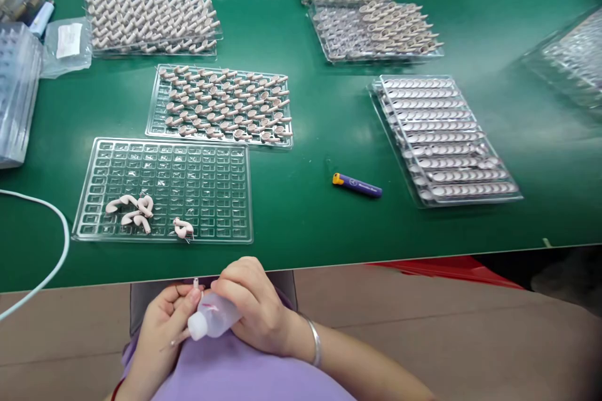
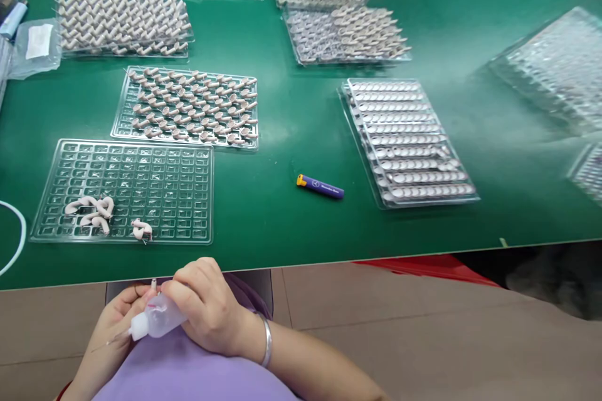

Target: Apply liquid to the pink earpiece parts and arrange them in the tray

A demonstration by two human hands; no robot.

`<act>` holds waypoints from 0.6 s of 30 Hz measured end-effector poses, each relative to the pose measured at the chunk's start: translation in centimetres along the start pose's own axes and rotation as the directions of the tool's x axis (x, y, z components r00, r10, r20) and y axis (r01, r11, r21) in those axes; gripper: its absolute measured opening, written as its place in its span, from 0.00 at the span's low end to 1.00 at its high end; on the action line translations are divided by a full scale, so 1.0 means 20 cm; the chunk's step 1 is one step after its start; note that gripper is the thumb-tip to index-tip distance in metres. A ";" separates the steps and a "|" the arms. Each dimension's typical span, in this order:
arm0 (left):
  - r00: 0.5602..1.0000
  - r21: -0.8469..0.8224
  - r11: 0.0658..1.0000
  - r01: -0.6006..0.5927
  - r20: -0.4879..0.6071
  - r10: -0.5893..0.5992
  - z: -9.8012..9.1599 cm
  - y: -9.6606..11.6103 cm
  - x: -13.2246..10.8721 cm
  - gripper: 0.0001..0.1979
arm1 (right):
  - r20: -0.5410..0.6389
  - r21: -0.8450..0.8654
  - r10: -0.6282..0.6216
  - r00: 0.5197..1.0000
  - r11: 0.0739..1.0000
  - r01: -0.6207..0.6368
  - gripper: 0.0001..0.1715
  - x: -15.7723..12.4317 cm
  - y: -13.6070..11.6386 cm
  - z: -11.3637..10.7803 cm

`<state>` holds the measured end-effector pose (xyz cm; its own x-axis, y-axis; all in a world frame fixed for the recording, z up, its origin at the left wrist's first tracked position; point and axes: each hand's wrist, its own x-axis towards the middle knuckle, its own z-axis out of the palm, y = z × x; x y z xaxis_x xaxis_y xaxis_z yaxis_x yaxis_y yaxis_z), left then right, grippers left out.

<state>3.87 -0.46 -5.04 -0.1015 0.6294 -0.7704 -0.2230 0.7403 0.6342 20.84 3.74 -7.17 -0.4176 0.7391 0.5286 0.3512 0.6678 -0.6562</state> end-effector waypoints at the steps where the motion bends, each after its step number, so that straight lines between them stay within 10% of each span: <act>1: 0.999 -0.034 0.999 0.034 0.014 -0.033 0.00 -0.01 0.00 0.25 | -0.002 -0.001 -0.001 1.000 1.000 0.001 0.14 0.00 0.00 0.00; 18: 0.992 -0.153 0.981 0.123 -0.010 -0.126 0.02 0.02 0.00 0.25 | -0.027 0.002 -0.017 0.999 1.000 0.017 0.09 0.01 0.00 0.00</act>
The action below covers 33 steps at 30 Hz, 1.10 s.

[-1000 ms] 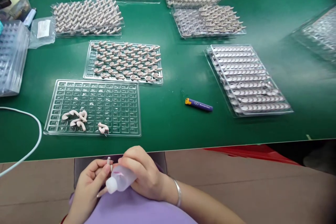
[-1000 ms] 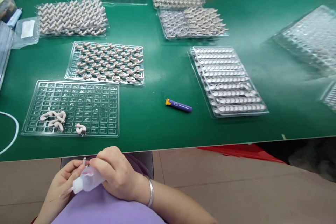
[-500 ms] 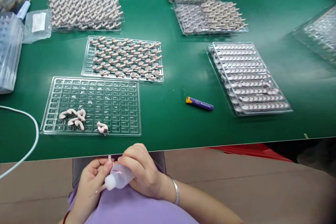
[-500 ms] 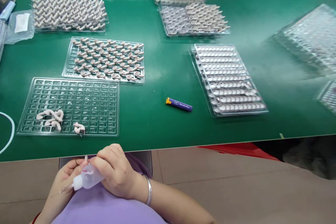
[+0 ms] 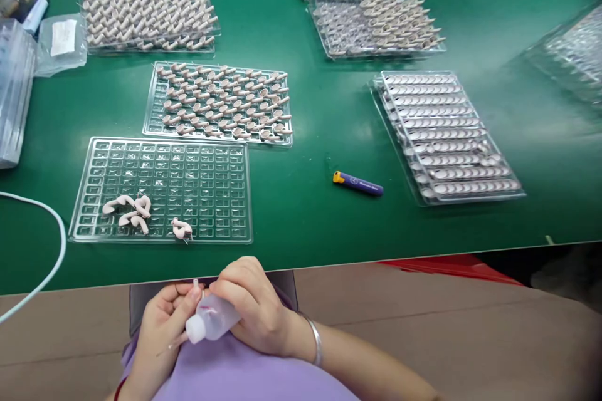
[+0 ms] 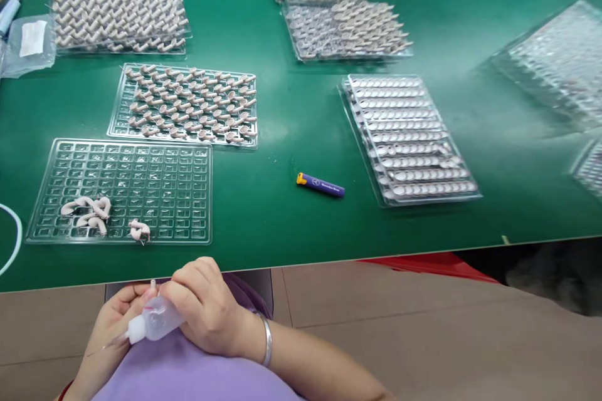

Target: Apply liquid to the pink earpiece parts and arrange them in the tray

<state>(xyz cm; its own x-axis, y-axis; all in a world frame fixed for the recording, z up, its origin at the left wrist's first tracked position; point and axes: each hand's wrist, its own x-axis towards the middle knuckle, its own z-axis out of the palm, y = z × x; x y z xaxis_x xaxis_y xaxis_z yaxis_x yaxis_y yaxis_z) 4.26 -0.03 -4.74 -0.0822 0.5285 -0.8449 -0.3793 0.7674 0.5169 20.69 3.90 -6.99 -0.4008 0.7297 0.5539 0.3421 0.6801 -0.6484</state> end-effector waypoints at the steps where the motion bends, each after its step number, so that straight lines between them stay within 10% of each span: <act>1: 1.000 0.003 1.000 -0.007 -0.004 0.007 0.01 0.00 0.00 0.25 | 0.001 0.004 0.000 1.000 1.000 0.000 0.09 0.00 0.00 0.00; 9: 0.997 0.008 0.999 -0.052 -0.055 0.052 0.04 0.03 0.01 0.24 | 0.000 -0.027 0.015 1.000 1.000 -0.015 0.11 0.00 -0.01 0.00; 16: 0.918 0.381 0.842 -0.382 0.260 0.299 -0.04 0.16 -0.06 0.14 | 0.054 0.289 0.153 0.987 0.944 -0.163 0.16 0.06 0.03 -0.13; 18: 0.760 0.489 0.583 -0.649 0.386 0.523 -0.04 0.30 -0.08 0.07 | 0.003 0.351 0.255 0.967 0.905 -0.240 0.19 0.07 0.07 -0.19; 20: 0.488 0.517 0.212 -0.829 0.484 0.726 -0.01 0.48 -0.06 0.03 | -0.091 0.335 0.320 0.943 0.901 -0.274 0.20 0.08 0.11 -0.23; 22: 0.233 0.532 -0.088 -0.842 0.507 0.830 0.03 0.69 0.02 0.02 | -0.165 0.310 0.350 0.922 0.906 -0.289 0.19 0.09 0.14 -0.24; 25: 0.044 0.597 -0.278 -0.753 0.467 0.883 0.09 1.03 0.23 0.05 | -0.212 0.289 0.378 0.901 0.905 -0.312 0.18 0.08 0.18 -0.23; 27: 0.028 0.684 -0.316 -0.657 0.441 0.897 0.13 1.24 0.40 0.09 | -0.222 0.287 0.392 0.893 0.902 -0.324 0.18 0.08 0.19 -0.22; 33: 0.189 0.741 -0.310 -0.595 0.504 0.843 0.20 1.54 0.69 0.17 | -0.218 0.301 0.411 0.885 0.891 -0.339 0.17 0.08 0.19 -0.22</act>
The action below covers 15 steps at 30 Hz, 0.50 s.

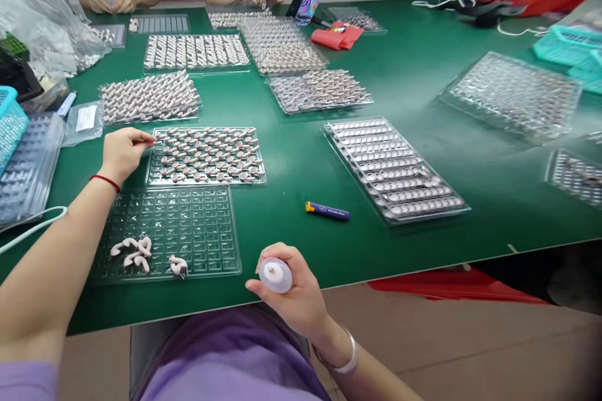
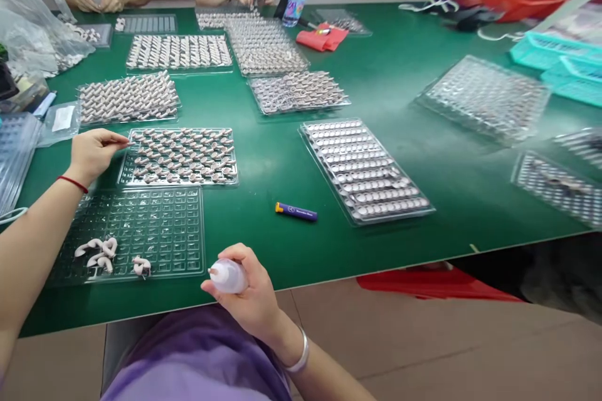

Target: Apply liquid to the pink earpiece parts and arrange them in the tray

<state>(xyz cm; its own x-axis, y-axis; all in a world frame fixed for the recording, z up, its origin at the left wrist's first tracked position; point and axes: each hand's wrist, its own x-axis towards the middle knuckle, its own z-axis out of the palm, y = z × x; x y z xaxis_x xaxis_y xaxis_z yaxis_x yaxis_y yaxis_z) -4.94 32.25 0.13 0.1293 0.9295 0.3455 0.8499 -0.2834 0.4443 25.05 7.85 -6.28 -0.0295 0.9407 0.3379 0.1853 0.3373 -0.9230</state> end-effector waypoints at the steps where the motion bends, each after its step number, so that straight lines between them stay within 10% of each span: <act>1: 1.000 0.012 1.000 0.003 0.023 -0.004 0.00 0.00 0.01 0.18 | 0.001 -0.002 0.000 1.000 1.000 0.000 0.16 0.00 0.00 0.00; 8: 0.978 0.061 0.995 -0.081 0.195 0.068 -0.12 0.13 -0.04 0.30 | -0.001 0.005 -0.021 1.000 1.000 0.021 0.16 0.01 -0.01 -0.01; 15: 0.972 0.051 0.993 -0.107 0.217 0.094 -0.18 0.32 -0.36 0.17 | -0.022 0.012 0.089 0.996 0.996 -0.089 0.22 0.00 0.00 -0.01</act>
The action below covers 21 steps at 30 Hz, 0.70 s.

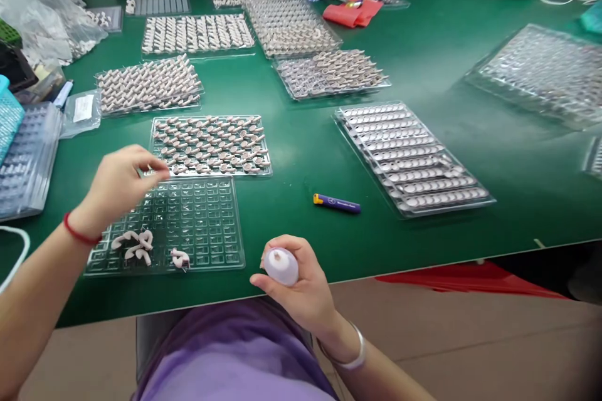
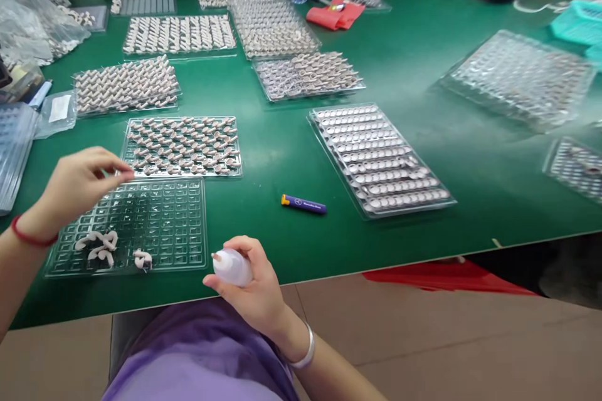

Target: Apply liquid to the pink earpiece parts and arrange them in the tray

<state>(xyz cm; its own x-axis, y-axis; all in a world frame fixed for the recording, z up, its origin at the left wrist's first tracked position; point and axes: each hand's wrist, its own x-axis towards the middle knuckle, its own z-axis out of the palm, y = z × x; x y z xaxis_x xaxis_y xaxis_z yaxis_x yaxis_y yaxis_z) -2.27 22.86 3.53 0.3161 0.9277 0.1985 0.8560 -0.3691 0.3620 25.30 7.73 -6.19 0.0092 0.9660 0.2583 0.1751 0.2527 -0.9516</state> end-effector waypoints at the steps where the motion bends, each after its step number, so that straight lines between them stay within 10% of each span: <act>1: 0.996 -0.029 0.999 -0.038 0.075 0.040 0.01 0.05 -0.08 0.14 | 0.014 -0.006 0.016 1.000 1.000 -0.016 0.23 0.00 0.00 0.00; 7: 0.933 -0.061 0.989 -0.136 0.328 0.149 0.04 0.21 -0.41 0.18 | 0.083 0.017 0.045 0.996 0.999 -0.047 0.23 0.01 -0.02 0.00; 21: 0.950 -0.166 0.986 0.001 0.307 0.051 0.09 0.21 -0.47 0.13 | 0.049 -0.022 0.037 0.998 0.999 -0.036 0.21 0.01 -0.04 0.02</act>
<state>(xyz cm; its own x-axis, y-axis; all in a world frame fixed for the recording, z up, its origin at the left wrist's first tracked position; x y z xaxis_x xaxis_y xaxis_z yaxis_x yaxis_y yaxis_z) -0.84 12.67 1.60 0.4696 0.8799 -0.0725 0.7764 -0.3725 0.5084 24.73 7.83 -5.43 -0.0325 0.9762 0.2146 0.1967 0.2168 -0.9562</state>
